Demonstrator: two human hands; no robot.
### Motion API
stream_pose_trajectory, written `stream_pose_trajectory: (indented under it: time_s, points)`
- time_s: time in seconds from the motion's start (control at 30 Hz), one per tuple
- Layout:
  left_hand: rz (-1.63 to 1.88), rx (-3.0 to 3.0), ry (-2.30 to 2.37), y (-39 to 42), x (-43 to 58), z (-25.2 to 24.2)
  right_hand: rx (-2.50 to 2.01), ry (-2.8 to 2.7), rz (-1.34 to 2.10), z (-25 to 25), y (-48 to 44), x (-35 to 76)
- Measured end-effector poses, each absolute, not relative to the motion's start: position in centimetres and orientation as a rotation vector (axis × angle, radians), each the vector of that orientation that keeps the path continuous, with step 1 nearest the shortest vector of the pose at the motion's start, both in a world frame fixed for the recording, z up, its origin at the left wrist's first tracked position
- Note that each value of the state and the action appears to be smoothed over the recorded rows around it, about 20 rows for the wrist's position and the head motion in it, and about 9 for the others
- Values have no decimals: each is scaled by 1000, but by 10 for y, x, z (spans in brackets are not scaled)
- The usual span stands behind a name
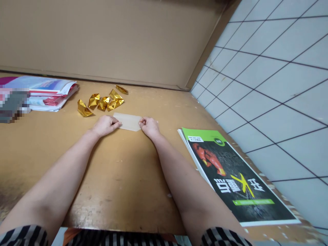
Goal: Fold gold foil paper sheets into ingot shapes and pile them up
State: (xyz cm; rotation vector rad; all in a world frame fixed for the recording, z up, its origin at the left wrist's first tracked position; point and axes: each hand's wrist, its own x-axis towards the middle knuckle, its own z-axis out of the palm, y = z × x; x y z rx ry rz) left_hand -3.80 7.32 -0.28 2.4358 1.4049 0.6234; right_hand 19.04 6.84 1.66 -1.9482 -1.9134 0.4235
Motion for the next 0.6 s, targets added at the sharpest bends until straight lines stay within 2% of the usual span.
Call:
stream_pose_trajectory:
  time_s: [0.13, 0.37, 0.6]
  points:
    - [565, 2607, 1466, 70, -33, 2, -1950, -1917, 420, 16, 68, 190]
    - [549, 2794, 1243, 63, -14, -2, -1964, -2015, 340, 19, 66, 189]
    - [539, 2776, 1226, 65, -11, -8, -1727, -2267, 61, 14, 60, 185]
